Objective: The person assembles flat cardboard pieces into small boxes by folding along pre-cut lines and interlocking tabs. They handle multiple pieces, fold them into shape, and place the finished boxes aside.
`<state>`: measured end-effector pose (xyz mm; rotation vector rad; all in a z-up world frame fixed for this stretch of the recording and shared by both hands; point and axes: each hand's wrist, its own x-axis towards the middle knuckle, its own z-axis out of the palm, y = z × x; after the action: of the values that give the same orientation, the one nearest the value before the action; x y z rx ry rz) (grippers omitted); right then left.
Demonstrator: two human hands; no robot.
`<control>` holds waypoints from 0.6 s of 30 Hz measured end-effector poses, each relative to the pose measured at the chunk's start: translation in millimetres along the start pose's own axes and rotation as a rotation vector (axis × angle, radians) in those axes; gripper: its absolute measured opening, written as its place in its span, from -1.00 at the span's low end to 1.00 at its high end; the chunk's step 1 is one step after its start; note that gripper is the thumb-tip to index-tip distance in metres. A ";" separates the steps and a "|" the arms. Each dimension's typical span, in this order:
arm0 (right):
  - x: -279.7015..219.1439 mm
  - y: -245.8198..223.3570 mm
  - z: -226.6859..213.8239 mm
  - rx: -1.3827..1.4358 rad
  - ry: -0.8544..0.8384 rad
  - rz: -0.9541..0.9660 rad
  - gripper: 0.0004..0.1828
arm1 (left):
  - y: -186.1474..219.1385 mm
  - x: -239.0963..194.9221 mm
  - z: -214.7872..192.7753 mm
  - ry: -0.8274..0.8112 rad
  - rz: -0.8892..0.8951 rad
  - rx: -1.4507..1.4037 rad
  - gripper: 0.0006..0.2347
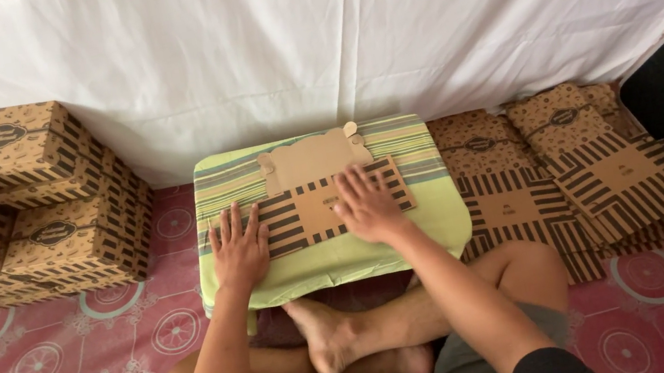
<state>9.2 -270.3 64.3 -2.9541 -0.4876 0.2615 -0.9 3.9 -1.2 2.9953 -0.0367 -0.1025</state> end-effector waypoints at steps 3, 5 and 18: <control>-10.9 36.5 -2.2 0.058 0.016 0.121 -0.21 | -0.6 1.9 2.3 -0.002 -0.003 -0.003 -0.49; -19.7 54.9 -4.8 0.046 0.025 0.151 -0.22 | -1.1 3.0 5.1 0.000 -0.002 -0.002 -0.49; -14.1 86.9 20.1 0.053 0.077 0.228 -0.23 | 135.2 27.5 -33.4 0.227 0.030 0.055 -0.45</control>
<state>18.7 -354.4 32.7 -2.9538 -0.1323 0.1802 26.2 -125.9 49.5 3.0386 -0.0609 0.2452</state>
